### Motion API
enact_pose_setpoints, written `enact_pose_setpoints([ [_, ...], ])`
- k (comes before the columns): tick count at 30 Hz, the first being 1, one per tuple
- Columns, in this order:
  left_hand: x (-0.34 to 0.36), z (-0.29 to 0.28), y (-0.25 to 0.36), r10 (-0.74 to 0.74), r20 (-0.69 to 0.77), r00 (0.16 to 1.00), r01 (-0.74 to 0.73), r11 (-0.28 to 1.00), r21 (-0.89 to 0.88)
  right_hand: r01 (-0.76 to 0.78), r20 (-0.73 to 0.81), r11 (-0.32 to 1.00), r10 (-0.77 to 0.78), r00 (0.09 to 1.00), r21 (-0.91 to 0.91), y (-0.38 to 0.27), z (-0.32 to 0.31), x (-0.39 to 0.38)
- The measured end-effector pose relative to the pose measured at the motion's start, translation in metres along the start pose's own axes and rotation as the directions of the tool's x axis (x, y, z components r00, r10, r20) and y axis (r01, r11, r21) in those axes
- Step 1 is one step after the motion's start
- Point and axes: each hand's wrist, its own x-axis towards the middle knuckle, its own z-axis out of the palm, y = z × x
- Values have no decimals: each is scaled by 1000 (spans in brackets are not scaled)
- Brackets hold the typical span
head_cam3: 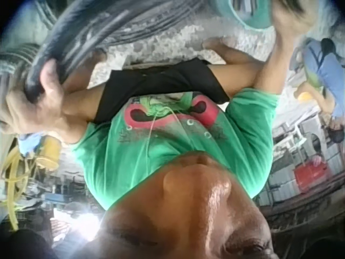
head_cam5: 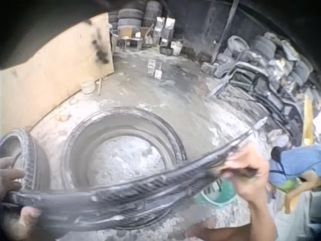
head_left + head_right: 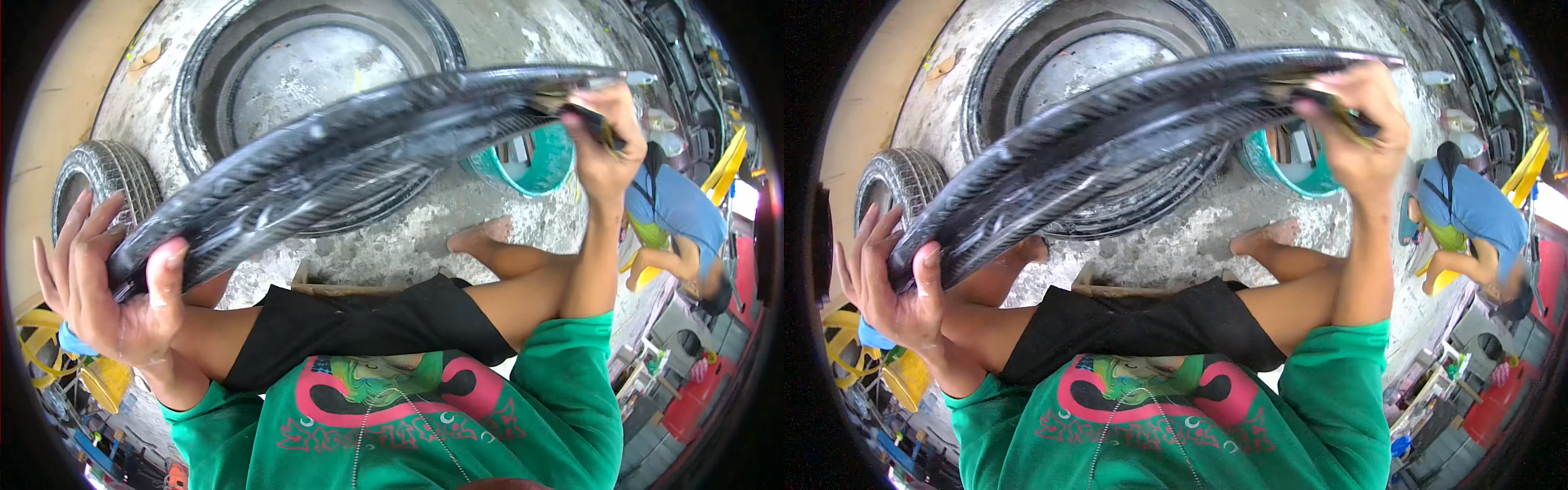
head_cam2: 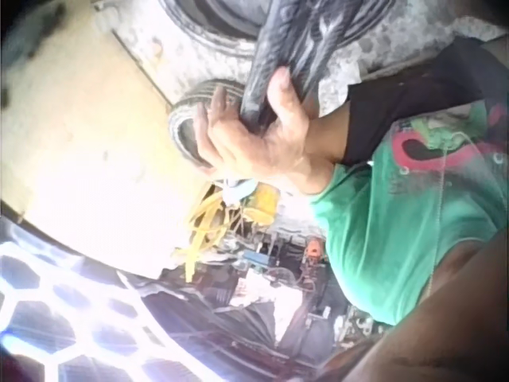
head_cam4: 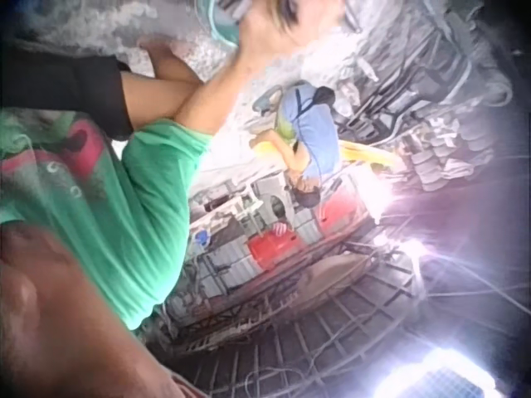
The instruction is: The recorder is wet sanding a carbon fiber automotive part using a sandpaper block and water from a bucket.
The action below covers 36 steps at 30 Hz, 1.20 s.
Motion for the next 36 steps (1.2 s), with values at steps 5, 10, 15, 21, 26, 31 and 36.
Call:
enact_pose_setpoints([
  [5,14,0,18,30,7,1000,-30,997,-76,-112,50,991,116,992,-72,4,-23,-15],
  [10,-1,-1,2,-21,-10,1000,21,1000,14,80,108,984,-98,989,157,-29,23,11],
  [15,15,-3,20,-1,1,1000,1,998,-67,-195,-5,979,195,981,-58,17,-28,-17],
  [21,3,1,7,4,-33,999,-4,1000,-2,134,118,991,-132,984,-5,-51,25,15],
  [26,12,-2,17,-25,-17,1000,25,1000,-14,-182,-3,983,182,983,-29,12,-20,-16],
  [31,9,0,16,-6,-12,1000,6,1000,-8,125,90,990,-119,989,-62,-44,20,4],
  [36,3,0,4,-35,-21,999,35,999,8,-112,2,994,112,994,-7,-11,3,2],
])
